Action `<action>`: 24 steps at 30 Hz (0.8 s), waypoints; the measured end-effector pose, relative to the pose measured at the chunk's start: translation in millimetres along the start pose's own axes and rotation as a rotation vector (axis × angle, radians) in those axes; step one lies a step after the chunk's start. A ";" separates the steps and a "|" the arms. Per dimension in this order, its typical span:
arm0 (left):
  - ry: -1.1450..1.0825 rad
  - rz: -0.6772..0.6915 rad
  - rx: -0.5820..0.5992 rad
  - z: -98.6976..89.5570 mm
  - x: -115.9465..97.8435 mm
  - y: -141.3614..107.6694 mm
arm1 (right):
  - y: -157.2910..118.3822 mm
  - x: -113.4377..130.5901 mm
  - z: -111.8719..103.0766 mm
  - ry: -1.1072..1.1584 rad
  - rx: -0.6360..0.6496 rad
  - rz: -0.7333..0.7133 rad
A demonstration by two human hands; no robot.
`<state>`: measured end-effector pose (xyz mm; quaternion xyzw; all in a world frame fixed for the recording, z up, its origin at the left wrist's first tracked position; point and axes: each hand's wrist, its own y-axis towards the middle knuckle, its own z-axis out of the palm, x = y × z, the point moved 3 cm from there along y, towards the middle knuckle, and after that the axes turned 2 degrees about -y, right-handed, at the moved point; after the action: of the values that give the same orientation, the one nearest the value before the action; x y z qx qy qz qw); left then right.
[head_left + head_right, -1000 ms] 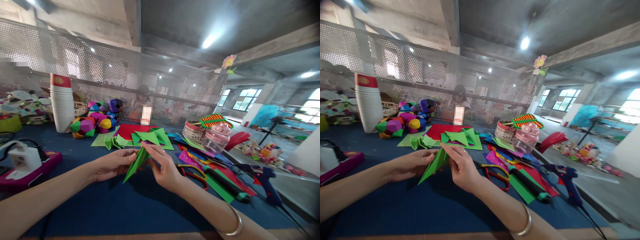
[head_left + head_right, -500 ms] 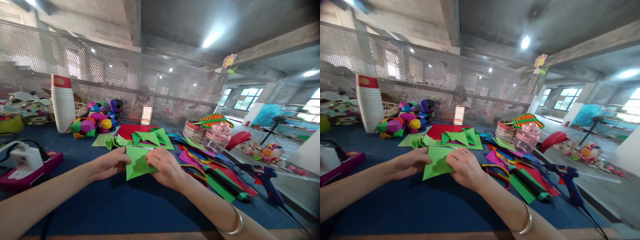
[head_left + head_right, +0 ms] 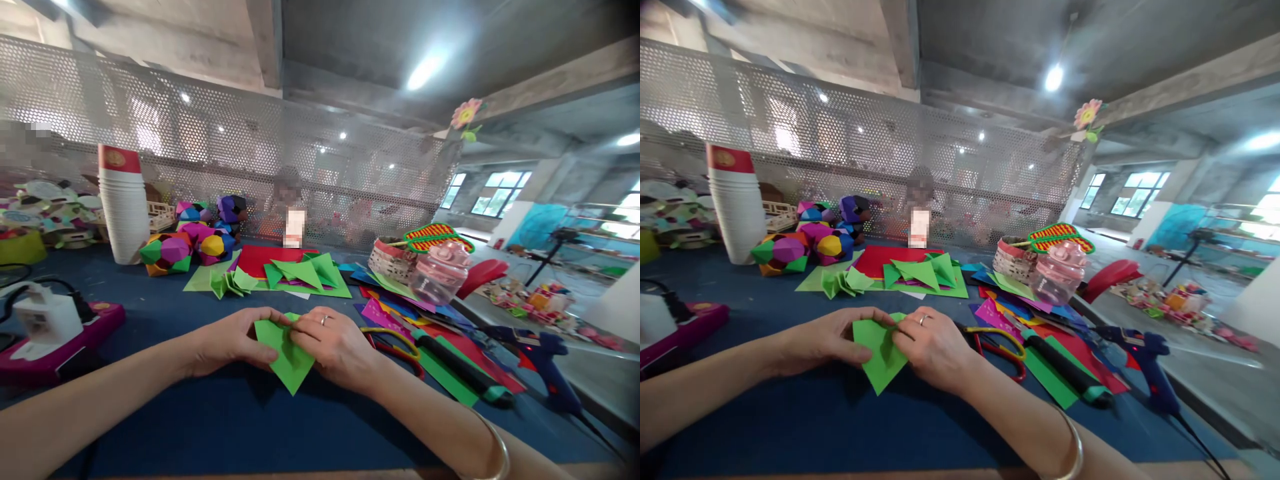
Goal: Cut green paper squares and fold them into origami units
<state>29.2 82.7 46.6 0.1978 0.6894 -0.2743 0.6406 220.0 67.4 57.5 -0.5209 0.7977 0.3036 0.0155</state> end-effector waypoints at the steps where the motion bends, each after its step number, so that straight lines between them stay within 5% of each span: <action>1: 0.052 0.021 -0.014 0.0 0.0 -0.6 | -2.2 0.2 0.5 -0.004 0.009 -0.002; 5: 0.589 0.323 -0.118 3.3 -10.8 -8.0 | -12.0 -0.6 2.4 0.004 0.032 0.017; 9: 1.169 0.613 -0.023 15.4 -10.4 -14.6 | -17.7 1.0 1.0 0.080 0.009 0.038; 17: 1.404 0.937 -0.135 30.9 0.8 -31.9 | -22.6 17.0 -9.3 0.133 0.000 0.081; 24: 1.291 1.086 -0.385 53.9 -10.2 -45.9 | -20.8 30.5 -21.4 0.254 -0.065 0.065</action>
<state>43.3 14.1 60.9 0.5049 0.7628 0.3574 0.1884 229.7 25.9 54.8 -0.5294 0.7993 0.2612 -0.1123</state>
